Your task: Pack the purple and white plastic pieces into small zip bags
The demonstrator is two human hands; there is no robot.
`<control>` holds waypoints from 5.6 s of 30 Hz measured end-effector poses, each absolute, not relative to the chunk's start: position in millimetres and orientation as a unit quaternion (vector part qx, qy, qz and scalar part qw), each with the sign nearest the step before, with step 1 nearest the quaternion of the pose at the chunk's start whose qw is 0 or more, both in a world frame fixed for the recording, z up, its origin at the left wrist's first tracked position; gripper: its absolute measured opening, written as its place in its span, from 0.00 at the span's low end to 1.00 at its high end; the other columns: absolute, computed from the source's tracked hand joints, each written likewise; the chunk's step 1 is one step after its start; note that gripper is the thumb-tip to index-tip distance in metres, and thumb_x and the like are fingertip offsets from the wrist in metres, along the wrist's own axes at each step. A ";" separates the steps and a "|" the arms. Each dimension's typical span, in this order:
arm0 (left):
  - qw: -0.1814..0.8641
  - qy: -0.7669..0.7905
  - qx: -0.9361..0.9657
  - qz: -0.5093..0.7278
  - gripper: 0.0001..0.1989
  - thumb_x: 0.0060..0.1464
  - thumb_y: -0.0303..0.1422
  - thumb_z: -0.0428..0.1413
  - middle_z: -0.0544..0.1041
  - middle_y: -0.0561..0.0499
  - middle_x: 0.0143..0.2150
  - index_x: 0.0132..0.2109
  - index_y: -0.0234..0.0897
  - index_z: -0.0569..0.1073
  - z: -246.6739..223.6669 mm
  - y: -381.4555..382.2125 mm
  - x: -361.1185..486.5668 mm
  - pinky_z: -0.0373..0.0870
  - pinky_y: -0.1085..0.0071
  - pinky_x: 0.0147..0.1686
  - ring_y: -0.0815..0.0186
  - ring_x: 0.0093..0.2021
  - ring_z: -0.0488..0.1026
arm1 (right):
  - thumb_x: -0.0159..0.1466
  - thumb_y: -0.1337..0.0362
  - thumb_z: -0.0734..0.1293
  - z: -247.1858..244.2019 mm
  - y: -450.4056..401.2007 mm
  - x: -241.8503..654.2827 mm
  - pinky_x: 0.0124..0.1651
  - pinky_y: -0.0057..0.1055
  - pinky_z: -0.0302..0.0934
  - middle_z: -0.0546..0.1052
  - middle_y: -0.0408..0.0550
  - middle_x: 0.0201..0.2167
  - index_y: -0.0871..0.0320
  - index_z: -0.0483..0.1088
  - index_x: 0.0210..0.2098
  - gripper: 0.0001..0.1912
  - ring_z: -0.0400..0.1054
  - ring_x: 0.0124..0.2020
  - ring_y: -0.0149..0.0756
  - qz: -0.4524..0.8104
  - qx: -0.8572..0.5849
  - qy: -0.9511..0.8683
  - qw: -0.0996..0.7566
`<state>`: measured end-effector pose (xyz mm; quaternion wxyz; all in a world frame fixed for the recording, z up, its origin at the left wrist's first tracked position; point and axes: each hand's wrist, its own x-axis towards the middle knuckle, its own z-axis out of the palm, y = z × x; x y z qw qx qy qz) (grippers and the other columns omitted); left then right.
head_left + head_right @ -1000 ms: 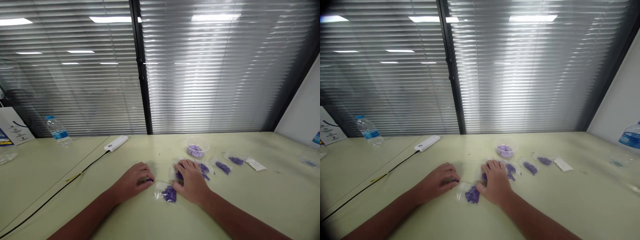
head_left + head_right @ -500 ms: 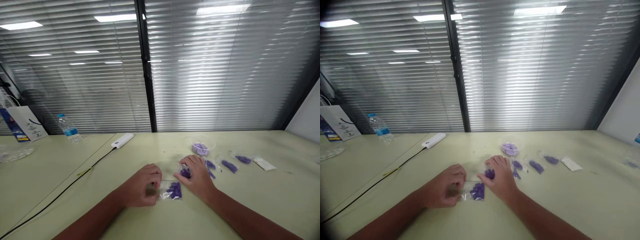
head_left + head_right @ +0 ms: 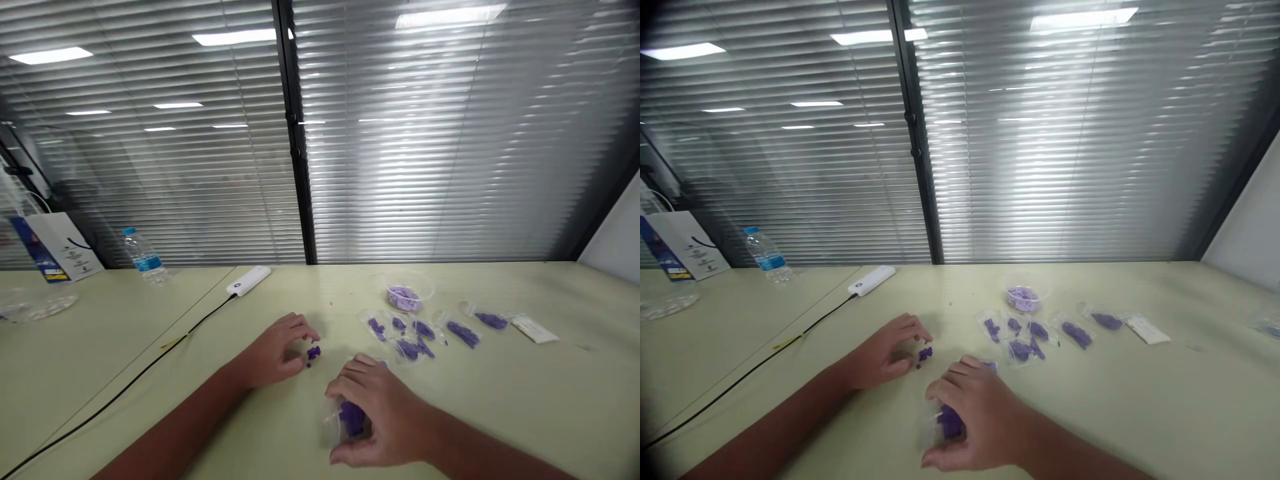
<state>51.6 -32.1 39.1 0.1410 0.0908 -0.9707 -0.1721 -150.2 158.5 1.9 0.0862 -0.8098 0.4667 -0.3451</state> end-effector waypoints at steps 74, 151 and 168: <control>0.106 -0.985 0.114 -0.075 0.09 0.65 0.38 0.56 0.80 0.53 0.38 0.41 0.45 0.81 26.6 -40.3 49.3 0.63 0.73 0.34 0.67 0.39 0.76 | 0.61 0.59 0.74 -10.8 122.4 -142.6 0.51 0.38 0.59 0.73 0.46 0.42 0.54 0.67 0.45 0.16 0.65 0.48 0.42 -0.428 -0.670 0.597 0.107; 0.122 -0.992 0.025 0.025 0.10 0.67 0.32 0.52 0.78 0.50 0.37 0.41 0.41 0.78 25.2 -37.1 44.2 0.62 0.65 0.42 0.63 0.41 0.71 | 0.61 0.57 0.74 -12.0 125.9 -144.8 0.57 0.40 0.59 0.74 0.46 0.50 0.51 0.69 0.52 0.21 0.63 0.54 0.44 -0.430 -0.676 0.579 0.148; 0.312 -0.929 0.107 -0.166 0.07 0.67 0.32 0.55 0.78 0.49 0.37 0.44 0.40 0.79 23.8 -20.1 36.6 0.68 0.69 0.43 0.64 0.42 0.72 | 0.63 0.57 0.73 -14.4 122.9 -145.1 0.53 0.41 0.58 0.74 0.46 0.45 0.52 0.68 0.49 0.17 0.65 0.49 0.43 -0.439 -0.679 0.577 0.116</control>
